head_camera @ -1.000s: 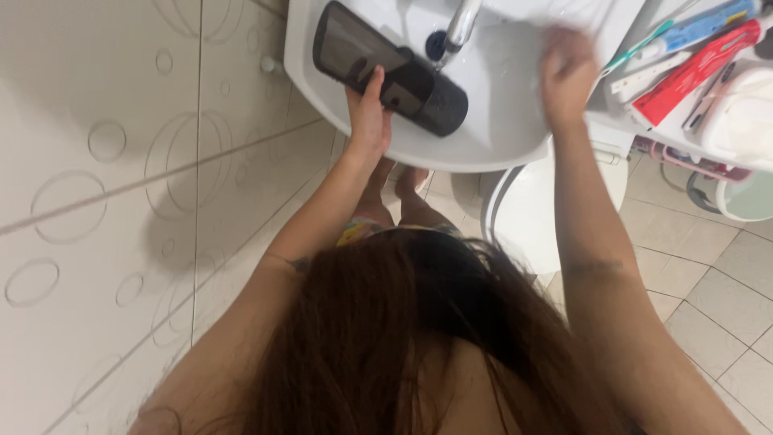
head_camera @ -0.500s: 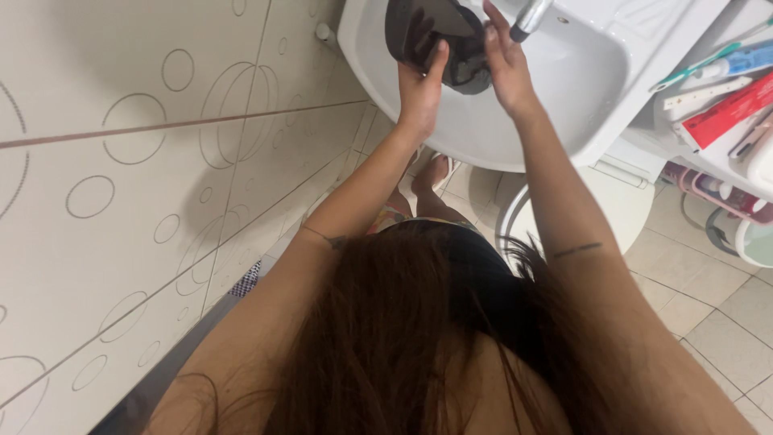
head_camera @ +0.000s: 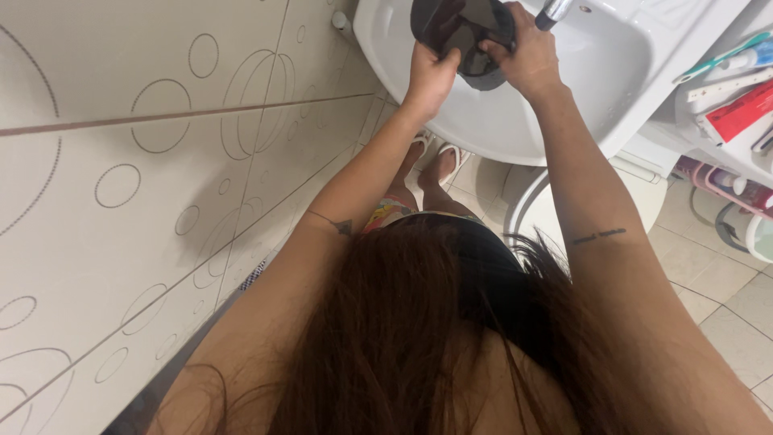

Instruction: The person stands at a bathroom sink and washes two black phone cases under running water. They scrub the cases with their hands, rinse them thoroughly, and inspect them before placing them back in the sink.

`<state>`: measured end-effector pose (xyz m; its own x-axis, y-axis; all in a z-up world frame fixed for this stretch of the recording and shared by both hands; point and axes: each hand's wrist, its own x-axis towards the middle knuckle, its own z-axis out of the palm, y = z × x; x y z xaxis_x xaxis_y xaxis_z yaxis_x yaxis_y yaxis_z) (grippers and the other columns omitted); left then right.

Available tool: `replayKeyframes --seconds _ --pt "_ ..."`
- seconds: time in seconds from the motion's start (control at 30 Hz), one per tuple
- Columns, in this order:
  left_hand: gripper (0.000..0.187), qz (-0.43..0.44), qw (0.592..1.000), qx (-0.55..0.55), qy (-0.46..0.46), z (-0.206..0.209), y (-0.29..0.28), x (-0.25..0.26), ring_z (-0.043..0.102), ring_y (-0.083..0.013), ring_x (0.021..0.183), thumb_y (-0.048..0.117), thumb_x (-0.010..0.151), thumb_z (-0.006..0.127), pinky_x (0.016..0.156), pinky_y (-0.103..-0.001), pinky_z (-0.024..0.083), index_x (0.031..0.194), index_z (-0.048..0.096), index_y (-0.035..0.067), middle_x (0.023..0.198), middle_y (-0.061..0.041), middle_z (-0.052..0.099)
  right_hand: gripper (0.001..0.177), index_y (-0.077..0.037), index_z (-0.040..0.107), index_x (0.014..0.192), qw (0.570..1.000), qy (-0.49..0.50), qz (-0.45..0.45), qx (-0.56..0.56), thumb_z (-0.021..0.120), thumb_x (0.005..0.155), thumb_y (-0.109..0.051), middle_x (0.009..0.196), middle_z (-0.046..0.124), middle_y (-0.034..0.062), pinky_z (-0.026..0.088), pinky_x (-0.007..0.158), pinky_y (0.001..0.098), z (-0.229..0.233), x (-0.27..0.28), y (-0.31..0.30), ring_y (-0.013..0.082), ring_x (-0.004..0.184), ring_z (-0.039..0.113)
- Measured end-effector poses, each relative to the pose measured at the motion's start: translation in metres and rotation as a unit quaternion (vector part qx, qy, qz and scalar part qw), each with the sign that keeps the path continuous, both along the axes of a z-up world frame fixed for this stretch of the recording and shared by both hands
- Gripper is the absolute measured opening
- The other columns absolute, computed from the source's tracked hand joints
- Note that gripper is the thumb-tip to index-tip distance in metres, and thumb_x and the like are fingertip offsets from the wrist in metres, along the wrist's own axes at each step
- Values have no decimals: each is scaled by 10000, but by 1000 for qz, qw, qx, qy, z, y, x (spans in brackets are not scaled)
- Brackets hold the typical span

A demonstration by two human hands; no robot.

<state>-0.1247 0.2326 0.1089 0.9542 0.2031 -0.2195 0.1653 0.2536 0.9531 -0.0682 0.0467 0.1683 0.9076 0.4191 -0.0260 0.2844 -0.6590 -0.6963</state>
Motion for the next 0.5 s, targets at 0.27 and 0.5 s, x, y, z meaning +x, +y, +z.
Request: replayKeyframes --seconds 0.27,0.5 --pt "274 35 999 -26 -13 -19 12 24 577 -95 680 -54 872 551 593 -287 479 1128 647 -33 841 -28 661 544 -42 565 1395 998 -43 -35 -17 837 945 -181 1083 731 241 562 813 499 -10 -5 4 446 953 704" --pt "464 153 983 82 -54 -16 -2 38 682 -197 985 61 865 663 855 -336 540 1292 505 -29 1103 -145 700 498 -22 594 1303 991 -22 -65 -111 851 947 -255 933 730 241 564 761 516 -29 -12 -1 448 834 701"
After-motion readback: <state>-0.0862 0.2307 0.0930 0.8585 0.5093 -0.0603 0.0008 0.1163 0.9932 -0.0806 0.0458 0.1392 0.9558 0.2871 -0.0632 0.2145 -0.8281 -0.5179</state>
